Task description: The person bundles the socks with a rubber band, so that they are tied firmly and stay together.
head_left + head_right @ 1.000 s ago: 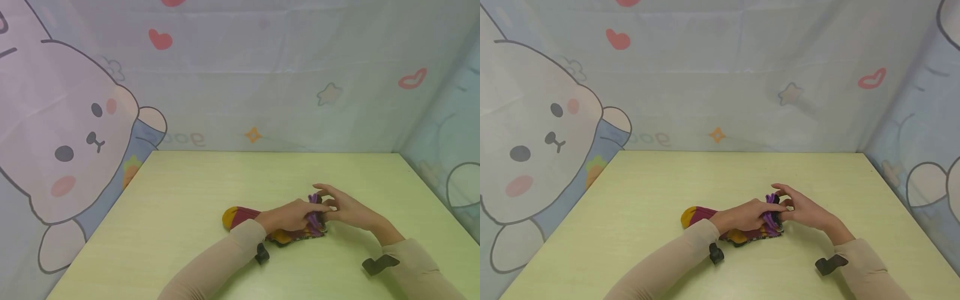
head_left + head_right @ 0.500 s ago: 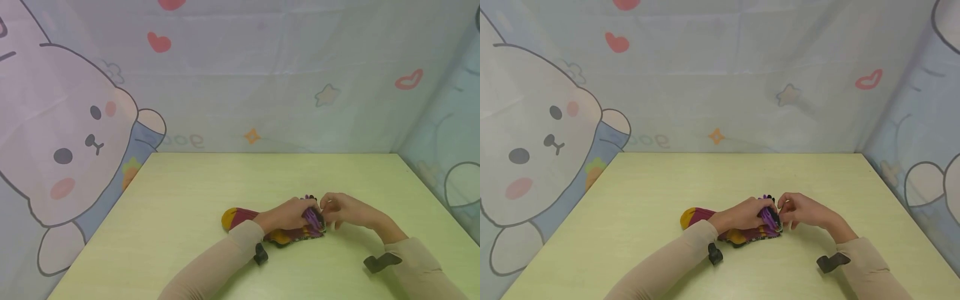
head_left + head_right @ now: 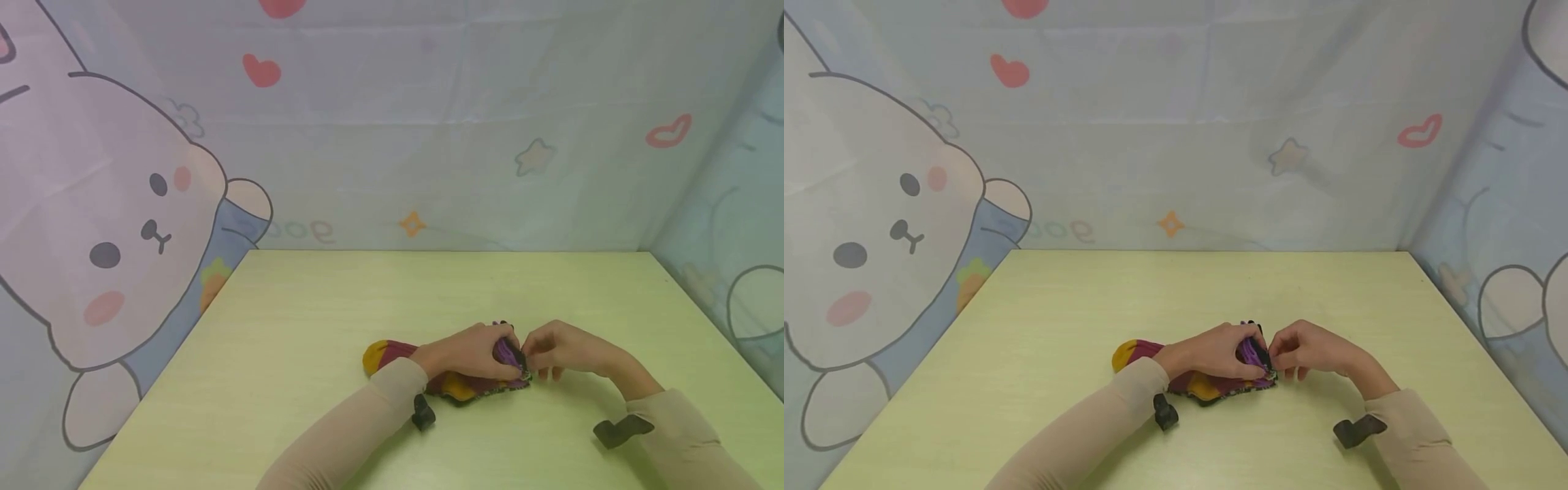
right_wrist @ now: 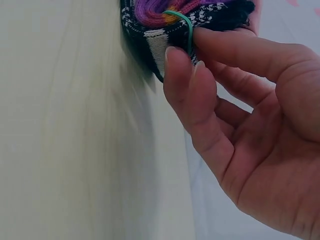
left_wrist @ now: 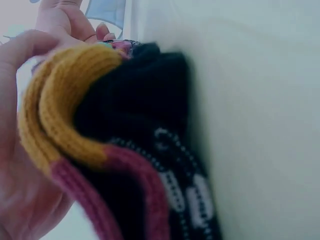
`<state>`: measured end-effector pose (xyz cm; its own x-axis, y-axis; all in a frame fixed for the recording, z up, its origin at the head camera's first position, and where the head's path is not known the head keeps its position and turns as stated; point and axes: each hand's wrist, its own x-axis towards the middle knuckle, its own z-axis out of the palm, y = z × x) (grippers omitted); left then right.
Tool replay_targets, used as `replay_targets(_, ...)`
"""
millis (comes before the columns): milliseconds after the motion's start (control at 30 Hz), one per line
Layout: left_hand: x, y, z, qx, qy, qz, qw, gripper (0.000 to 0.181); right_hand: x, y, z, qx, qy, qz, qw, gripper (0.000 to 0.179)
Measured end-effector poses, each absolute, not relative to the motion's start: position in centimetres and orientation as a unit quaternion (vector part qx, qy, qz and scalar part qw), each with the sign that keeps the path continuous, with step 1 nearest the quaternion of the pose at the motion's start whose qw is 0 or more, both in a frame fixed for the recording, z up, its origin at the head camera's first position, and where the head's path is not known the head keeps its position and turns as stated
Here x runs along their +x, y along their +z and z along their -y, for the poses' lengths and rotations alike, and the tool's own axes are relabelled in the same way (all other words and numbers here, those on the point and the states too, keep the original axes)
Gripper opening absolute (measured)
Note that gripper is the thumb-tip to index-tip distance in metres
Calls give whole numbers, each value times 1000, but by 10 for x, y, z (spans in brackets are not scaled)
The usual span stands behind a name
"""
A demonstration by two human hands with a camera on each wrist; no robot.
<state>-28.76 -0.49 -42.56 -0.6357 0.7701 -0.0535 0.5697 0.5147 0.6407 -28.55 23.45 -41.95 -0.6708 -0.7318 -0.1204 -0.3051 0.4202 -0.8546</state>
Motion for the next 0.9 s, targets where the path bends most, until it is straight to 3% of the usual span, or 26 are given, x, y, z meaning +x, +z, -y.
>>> replay_targets(233, -286, -426, 2, 388, 328, -850, 141, 34, -286, -418, -234, -338, -422, -804, 248, 12)
replay_targets(467, -288, -427, 4, 404, 318, -847, 138, 11, -284, -415, -238, -335, -359, -842, 225, 24)
replay_targets(767, -289, -424, 5, 397, 301, -855, 146, 18, -289, -416, -251, -321, -260, -900, 141, 10)
replay_targets(900, -290, -425, 4, 403, 292, -855, 148, 19, -296, -419, -271, -276, -281, -907, 148, 25)
